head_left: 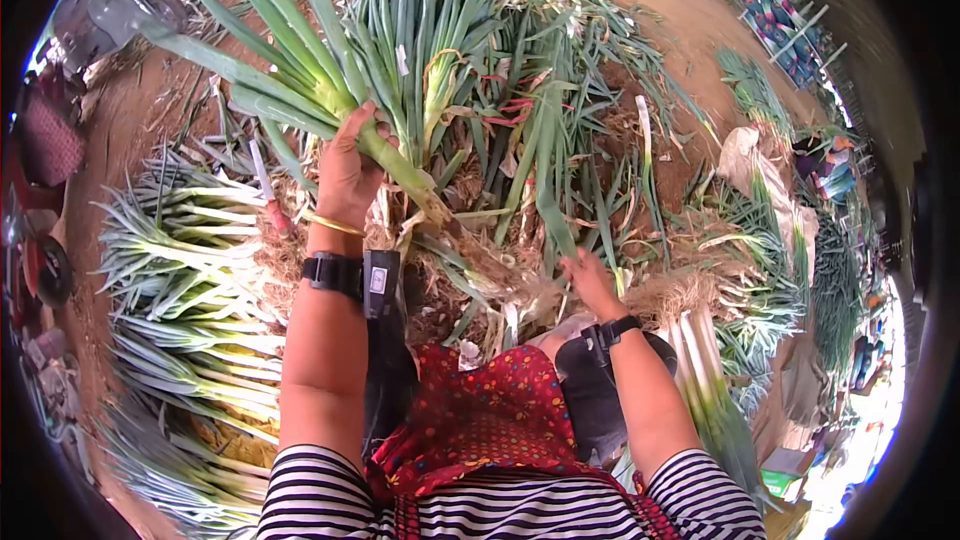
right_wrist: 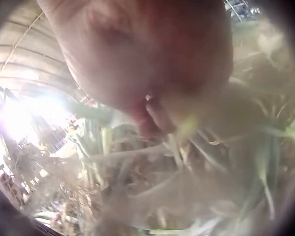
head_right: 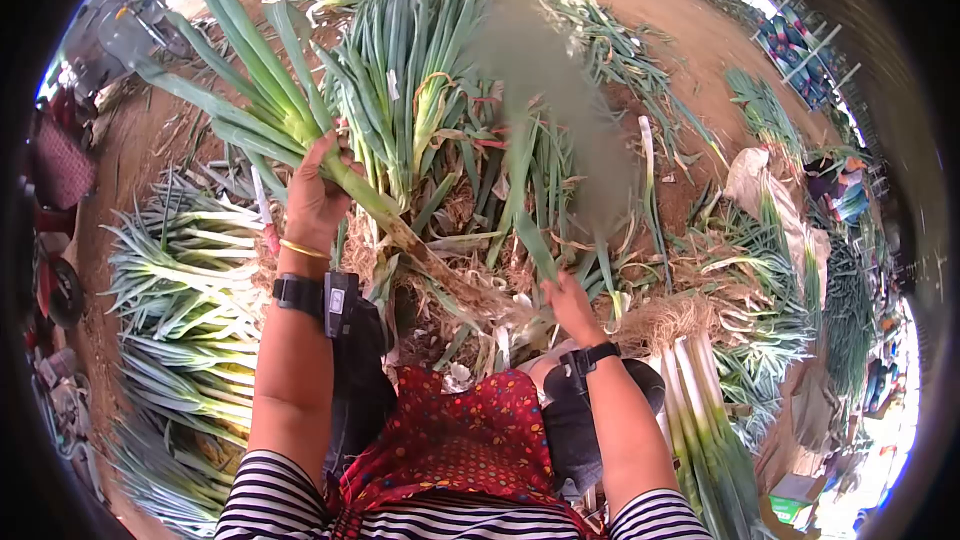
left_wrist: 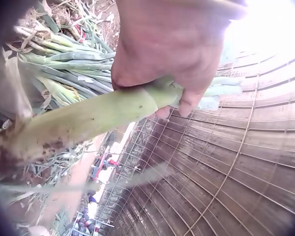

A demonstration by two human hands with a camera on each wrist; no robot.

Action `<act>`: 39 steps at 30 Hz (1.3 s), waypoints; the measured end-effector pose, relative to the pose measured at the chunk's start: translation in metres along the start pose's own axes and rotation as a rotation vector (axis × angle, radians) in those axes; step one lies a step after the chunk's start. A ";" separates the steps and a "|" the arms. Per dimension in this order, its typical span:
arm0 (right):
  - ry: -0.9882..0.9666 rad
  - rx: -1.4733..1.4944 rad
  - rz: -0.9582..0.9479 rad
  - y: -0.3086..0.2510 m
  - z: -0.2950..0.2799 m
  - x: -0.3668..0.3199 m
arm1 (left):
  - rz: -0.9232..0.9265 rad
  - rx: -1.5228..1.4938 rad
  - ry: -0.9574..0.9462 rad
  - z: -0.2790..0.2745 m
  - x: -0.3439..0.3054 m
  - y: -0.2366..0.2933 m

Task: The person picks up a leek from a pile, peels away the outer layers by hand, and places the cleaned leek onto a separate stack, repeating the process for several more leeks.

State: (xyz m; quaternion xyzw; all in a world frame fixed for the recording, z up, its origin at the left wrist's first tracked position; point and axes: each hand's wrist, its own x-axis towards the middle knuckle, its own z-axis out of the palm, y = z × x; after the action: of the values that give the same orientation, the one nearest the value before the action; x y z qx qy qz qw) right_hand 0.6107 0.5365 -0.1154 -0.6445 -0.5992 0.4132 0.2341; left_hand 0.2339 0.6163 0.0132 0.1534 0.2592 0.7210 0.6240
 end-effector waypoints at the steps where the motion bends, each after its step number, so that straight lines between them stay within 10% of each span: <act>1: -0.006 -0.002 0.003 0.010 -0.001 -0.004 | 0.027 0.024 -0.006 -0.001 -0.001 0.002; 3: -0.005 -0.656 0.081 0.025 -0.001 -0.010 | 0.057 0.004 -0.012 -0.005 0.000 0.009; 6: -0.170 -0.728 -0.072 0.039 0.002 -0.016 | 0.109 0.027 0.012 -0.006 -0.001 0.014; 14: 0.203 -0.162 -0.770 -0.203 0.041 0.002 | 0.001 0.131 -0.123 0.029 -0.027 -0.032; 22: 0.175 -0.292 -0.708 -0.227 0.067 0.014 | -0.024 0.101 -0.253 0.027 -0.026 -0.049; 28: 0.186 -0.459 -1.313 -0.226 0.062 -0.025 | 0.156 0.171 -0.006 0.026 -0.014 -0.031; 31: -0.225 -0.038 -1.009 -0.207 0.071 -0.059 | 0.250 0.161 0.017 0.021 -0.011 -0.018; 39: -0.284 0.062 -0.576 -0.176 0.024 -0.123 | 0.206 0.026 0.162 -0.010 0.012 0.002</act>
State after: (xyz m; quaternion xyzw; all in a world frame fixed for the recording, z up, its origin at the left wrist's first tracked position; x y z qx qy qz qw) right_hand 0.4964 0.4429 0.0426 -0.3769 -0.7707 0.4340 0.2749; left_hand 0.2248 0.6265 0.0049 0.1287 0.3011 0.7878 0.5217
